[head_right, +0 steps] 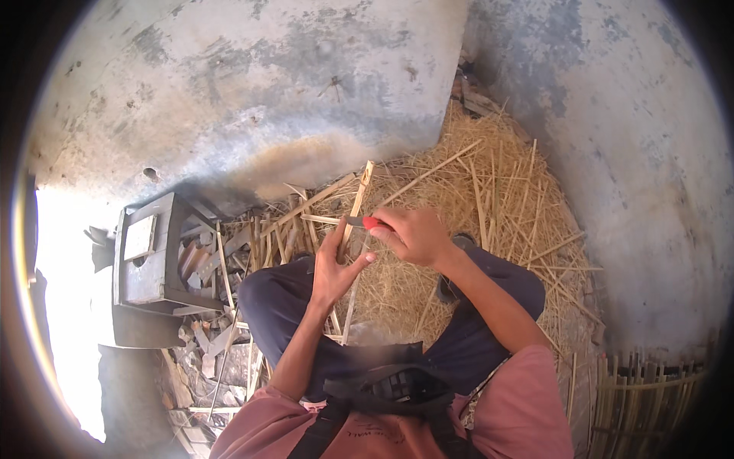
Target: The person uses a small utility knife to shave thin strips from a long piece of bamboo, repeatedly running the blade down the length of the wood while seated on the floor.
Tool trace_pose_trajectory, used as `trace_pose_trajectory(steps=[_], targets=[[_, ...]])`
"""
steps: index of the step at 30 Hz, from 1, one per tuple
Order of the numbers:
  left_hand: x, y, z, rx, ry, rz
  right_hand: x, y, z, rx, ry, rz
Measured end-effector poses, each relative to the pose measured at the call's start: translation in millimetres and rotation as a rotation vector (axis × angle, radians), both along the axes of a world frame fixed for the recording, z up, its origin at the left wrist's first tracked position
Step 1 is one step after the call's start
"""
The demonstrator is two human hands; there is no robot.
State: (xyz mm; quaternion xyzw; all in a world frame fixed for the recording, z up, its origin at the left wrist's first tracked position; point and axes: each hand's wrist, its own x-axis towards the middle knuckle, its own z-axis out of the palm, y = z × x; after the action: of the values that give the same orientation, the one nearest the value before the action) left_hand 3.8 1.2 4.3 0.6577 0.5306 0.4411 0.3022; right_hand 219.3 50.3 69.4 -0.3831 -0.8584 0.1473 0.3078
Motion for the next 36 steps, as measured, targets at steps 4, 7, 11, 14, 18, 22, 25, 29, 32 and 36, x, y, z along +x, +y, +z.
trace_pose_trajectory(steps=[4,7,11,14,18,22,25,29,32,36], targets=[[1.6,-1.1,8.4,-0.044,-0.069,-0.037,-1.5,1.6,-15.1,0.071,-0.095,-0.031],[3.0,-0.1,2.6,-0.120,-0.074,-0.014,-4.2,0.0,-17.2,0.108,-0.069,-0.076],[5.9,-0.6,-0.5,-0.108,-0.168,-0.034,-3.7,7.2,-8.4,0.187,0.028,-0.217],[8.6,0.9,-3.5,-0.112,-0.218,-0.042,-2.4,5.7,-9.4,0.189,-0.074,-0.199],[8.2,-2.3,6.0,-0.150,-0.122,-0.045,-3.7,7.8,-11.4,0.273,-0.055,-0.213],[8.4,-2.0,5.9,-0.075,-0.105,-0.062,-2.9,7.9,-4.6,0.323,-0.095,-0.287],[8.8,3.9,-4.0,0.092,-0.049,-0.047,-5.5,7.0,-0.4,0.380,-0.113,-0.327],[5.8,0.3,3.8,-0.036,-0.095,-0.049,-5.6,7.6,3.0,0.481,-0.052,-0.323],[5.3,1.2,-2.6,0.019,-0.099,-0.042,-3.7,9.7,1.4,0.481,-0.045,-0.297],[5.1,1.8,-3.3,-0.055,-0.206,-0.050,1.6,15.0,-2.3,0.122,0.119,-0.183]])
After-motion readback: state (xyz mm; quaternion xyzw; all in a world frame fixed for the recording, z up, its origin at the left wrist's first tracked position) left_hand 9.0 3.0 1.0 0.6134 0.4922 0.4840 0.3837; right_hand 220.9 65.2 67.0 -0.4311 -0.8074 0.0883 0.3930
